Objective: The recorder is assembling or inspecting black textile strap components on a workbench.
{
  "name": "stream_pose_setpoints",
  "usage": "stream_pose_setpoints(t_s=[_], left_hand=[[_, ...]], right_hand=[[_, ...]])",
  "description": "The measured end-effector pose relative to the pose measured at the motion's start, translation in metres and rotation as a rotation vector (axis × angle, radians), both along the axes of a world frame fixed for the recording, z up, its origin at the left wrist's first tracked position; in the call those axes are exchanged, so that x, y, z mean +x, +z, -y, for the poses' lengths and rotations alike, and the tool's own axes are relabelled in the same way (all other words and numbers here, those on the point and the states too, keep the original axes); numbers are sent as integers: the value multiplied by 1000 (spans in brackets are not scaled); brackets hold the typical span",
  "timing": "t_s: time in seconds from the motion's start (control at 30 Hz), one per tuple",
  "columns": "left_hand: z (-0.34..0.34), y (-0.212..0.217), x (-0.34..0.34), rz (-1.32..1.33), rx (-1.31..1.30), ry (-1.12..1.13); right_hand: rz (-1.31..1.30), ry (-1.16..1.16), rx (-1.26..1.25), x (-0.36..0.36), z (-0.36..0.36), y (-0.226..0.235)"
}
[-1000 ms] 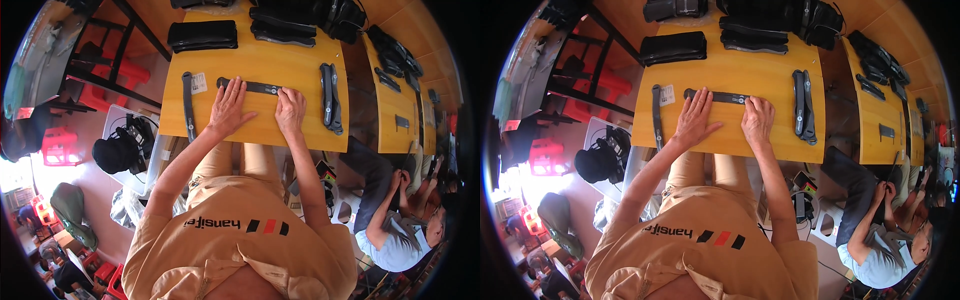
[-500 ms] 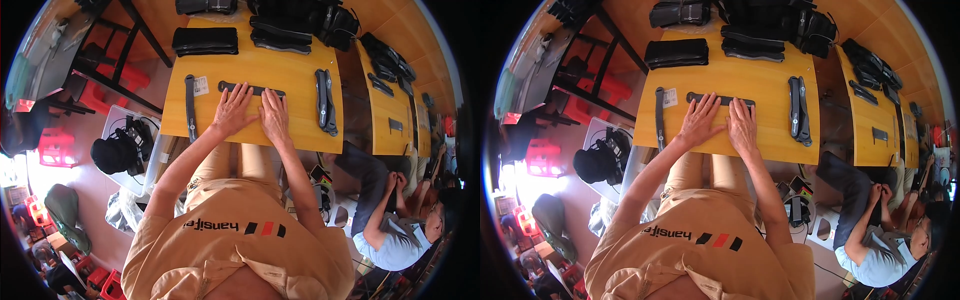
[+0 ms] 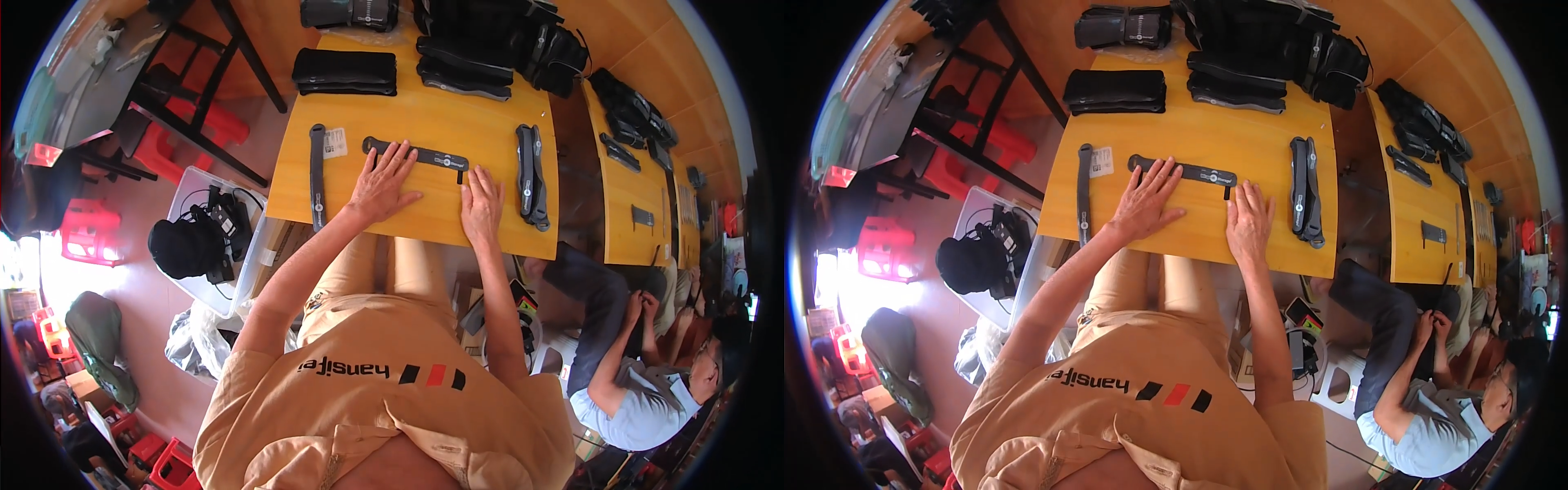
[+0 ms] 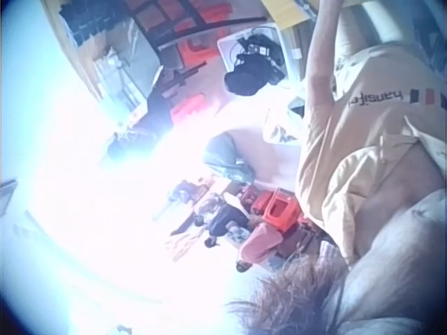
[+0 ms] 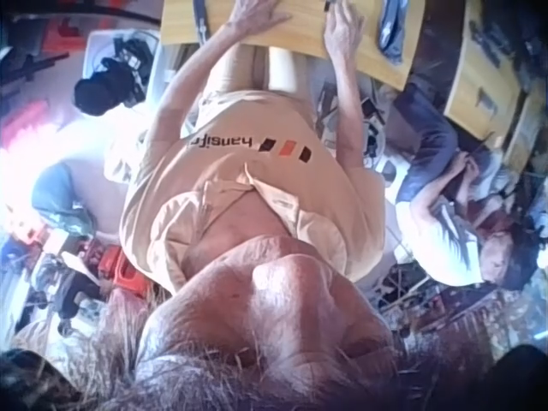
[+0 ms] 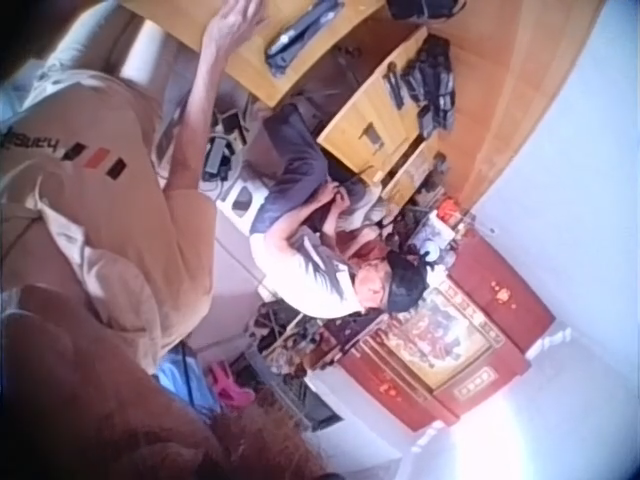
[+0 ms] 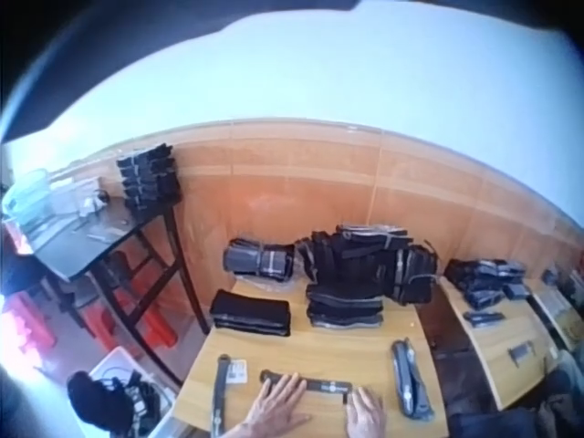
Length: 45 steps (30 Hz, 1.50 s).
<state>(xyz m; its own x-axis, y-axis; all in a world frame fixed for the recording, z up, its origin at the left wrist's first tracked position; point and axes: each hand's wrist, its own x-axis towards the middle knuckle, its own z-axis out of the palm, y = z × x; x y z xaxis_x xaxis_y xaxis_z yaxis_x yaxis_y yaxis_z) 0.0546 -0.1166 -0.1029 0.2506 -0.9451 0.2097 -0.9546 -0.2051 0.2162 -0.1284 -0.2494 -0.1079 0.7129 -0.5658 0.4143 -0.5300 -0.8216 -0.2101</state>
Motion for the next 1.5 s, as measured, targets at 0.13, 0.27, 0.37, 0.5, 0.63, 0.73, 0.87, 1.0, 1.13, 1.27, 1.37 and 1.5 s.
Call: stream_pose_setpoints(t_s=[0.13, 0.27, 0.37, 0.5, 0.63, 0.73, 0.87, 1.0, 1.13, 1.27, 1.37, 1.5], left_hand=[[-9, 13, 0, -116, -102, 5], [-33, 40, 12, -272, -407, 176], [-69, 46, 27, -253, -468, 533], [-97, 35, 28, -257, -200, 807], [-96, 24, 31, -314, -162, 803], [-94, 28, 38, -455, -89, 886], [-104, 24, 38, -940, -322, 806], [-87, 60, 0, -1560, -527, 646], [-75, 79, -15, -1683, -546, 518], [-70, 91, -25, -1642, -495, 474], [-74, 90, -28, -1964, -462, 173], [-75, 99, -51, -1939, -455, 100]], right_hand=[[390, -82, 116, -4, 5, -3], [493, -134, 270, -9, 8, -5], [466, -143, 238, -12, 9, -4], [459, -146, 283, -12, 9, -2], [458, -138, 272, -10, 8, -3], [465, -130, 302, -12, 7, -4], [631, -139, 525, -7, 1, 1], [561, 140, 729, 19, -50, 57], [383, 547, 1007, 40, -105, 110], [397, 531, 844, 37, -114, 106], [640, 398, 1053, 31, -109, 99], [723, 362, 1230, 24, -105, 100]])
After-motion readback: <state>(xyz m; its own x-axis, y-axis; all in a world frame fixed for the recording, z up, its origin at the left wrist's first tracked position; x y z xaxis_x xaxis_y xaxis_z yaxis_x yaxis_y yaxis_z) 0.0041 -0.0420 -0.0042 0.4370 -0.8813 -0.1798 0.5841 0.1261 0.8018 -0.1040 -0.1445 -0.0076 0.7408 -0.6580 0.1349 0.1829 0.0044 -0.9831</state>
